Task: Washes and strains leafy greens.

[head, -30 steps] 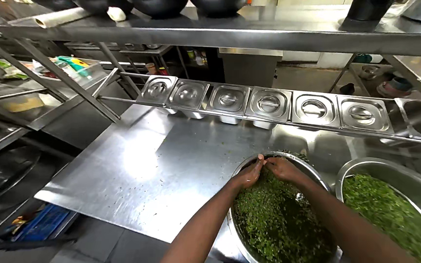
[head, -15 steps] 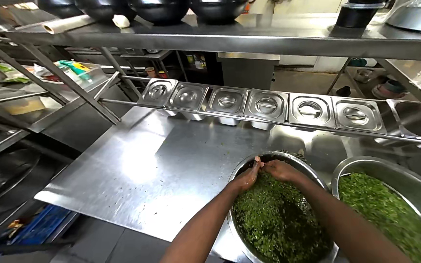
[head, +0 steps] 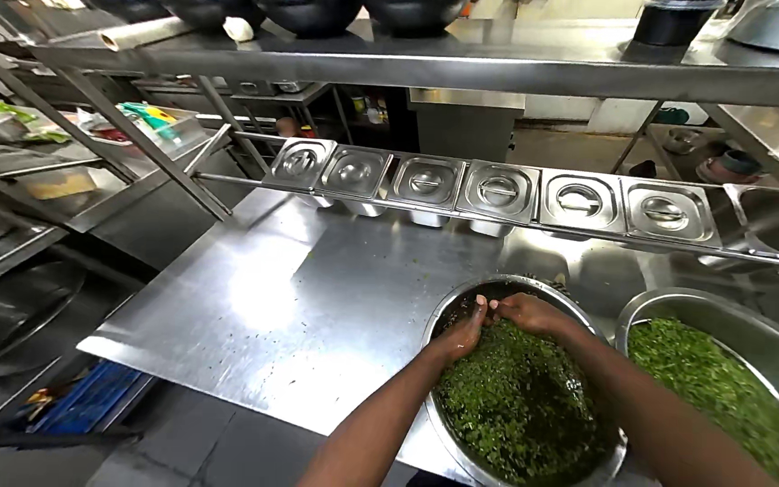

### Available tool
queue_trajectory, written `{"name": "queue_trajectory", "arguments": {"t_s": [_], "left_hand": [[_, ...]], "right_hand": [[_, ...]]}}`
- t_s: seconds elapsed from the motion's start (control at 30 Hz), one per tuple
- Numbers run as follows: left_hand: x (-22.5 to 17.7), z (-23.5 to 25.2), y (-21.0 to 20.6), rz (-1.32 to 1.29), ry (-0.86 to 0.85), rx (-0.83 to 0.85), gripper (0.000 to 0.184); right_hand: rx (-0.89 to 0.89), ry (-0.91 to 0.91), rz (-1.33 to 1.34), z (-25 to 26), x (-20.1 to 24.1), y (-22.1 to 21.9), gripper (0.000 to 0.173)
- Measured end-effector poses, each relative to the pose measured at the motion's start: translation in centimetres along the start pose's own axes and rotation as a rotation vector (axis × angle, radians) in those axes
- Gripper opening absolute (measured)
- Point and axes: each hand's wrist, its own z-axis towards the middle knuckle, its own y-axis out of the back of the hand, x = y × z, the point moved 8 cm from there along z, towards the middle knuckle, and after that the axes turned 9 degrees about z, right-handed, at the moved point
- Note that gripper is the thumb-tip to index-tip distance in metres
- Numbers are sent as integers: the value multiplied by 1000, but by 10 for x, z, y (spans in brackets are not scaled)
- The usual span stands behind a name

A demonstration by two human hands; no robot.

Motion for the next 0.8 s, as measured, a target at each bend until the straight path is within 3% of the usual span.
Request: {"name": "queue_trajectory", "arguments": {"t_s": [0.8], "left_hand": [[-2,-19,-21,-17,35,95,94]], "right_hand": [[29,-46,-2,-17,-22,-4,48]]}}
